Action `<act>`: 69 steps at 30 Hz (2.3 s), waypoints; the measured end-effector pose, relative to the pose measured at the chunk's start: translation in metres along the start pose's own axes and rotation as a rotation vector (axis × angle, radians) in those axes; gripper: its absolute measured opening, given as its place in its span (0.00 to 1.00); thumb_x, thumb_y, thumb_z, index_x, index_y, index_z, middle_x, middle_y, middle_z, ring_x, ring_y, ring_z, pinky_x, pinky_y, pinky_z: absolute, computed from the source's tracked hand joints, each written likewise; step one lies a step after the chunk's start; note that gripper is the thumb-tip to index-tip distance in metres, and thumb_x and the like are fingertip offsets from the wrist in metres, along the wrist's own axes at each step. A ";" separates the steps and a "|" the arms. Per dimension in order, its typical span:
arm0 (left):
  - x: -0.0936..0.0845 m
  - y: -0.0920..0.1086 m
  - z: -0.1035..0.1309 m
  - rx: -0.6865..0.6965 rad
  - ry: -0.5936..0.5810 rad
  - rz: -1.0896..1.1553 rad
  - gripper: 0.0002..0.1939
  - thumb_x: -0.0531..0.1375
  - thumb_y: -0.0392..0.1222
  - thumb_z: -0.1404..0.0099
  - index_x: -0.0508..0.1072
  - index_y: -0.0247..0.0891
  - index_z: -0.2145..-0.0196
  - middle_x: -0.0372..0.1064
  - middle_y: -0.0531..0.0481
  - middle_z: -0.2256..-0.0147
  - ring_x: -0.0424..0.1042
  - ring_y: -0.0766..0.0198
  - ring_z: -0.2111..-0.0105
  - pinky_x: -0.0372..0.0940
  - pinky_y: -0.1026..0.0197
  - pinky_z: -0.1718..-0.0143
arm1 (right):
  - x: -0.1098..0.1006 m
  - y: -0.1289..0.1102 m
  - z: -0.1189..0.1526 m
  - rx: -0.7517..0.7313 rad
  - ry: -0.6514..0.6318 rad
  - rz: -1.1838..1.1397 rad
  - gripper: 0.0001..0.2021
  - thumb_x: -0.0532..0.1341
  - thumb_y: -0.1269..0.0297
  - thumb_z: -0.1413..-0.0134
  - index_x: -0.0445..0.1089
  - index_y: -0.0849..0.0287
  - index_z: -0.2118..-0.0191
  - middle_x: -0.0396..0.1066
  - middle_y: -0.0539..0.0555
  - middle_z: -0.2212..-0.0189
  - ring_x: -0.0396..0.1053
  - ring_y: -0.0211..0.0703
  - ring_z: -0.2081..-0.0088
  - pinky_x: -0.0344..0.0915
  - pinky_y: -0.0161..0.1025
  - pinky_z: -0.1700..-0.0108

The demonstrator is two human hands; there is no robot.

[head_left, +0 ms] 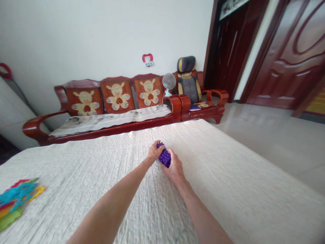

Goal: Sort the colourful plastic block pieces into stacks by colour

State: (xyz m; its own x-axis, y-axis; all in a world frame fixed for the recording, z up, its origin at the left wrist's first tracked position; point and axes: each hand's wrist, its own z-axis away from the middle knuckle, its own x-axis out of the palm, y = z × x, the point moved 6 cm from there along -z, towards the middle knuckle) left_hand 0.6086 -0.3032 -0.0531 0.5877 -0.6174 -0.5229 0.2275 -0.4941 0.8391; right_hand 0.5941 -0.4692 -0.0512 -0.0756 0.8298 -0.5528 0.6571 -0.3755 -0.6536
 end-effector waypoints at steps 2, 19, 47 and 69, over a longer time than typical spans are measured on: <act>-0.028 -0.006 0.019 -0.066 0.056 -0.054 0.23 0.60 0.46 0.40 0.70 0.40 0.47 0.76 0.47 0.60 0.74 0.62 0.59 0.66 0.61 0.54 | 0.012 -0.015 0.007 -0.045 -0.038 -0.038 0.35 0.62 0.65 0.56 0.55 0.59 0.40 0.71 0.60 0.53 0.71 0.54 0.52 0.68 0.50 0.50; -0.326 -0.118 0.187 -0.382 0.495 -0.236 0.25 0.57 0.43 0.38 0.68 0.38 0.43 0.76 0.41 0.57 0.74 0.55 0.56 0.65 0.55 0.52 | 0.171 -0.249 0.096 -0.353 -0.399 -0.375 0.33 0.62 0.58 0.54 0.59 0.61 0.41 0.72 0.63 0.51 0.72 0.54 0.51 0.70 0.48 0.52; -0.625 -0.240 0.271 -0.625 0.750 -0.673 0.28 0.52 0.43 0.34 0.58 0.39 0.37 0.75 0.42 0.55 0.72 0.56 0.55 0.62 0.58 0.52 | 0.418 -0.520 0.104 -0.683 -0.584 -0.544 0.36 0.63 0.65 0.56 0.54 0.63 0.39 0.67 0.66 0.48 0.65 0.58 0.46 0.63 0.53 0.45; -0.627 -0.243 0.288 -0.613 0.603 -0.687 0.17 0.54 0.44 0.37 0.79 0.39 0.58 0.77 0.45 0.61 0.73 0.56 0.59 0.64 0.60 0.56 | 0.333 -0.336 0.017 -0.561 -0.461 -0.329 0.22 0.54 0.55 0.47 0.65 0.59 0.48 0.71 0.63 0.52 0.69 0.54 0.49 0.64 0.53 0.46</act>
State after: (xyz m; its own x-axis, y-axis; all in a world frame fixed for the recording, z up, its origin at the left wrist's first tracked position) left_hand -0.0385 0.0274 0.0277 0.4333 0.1550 -0.8878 0.9000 -0.1273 0.4170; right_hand 0.3351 -0.0741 -0.0243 -0.5531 0.5618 -0.6152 0.8176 0.2245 -0.5302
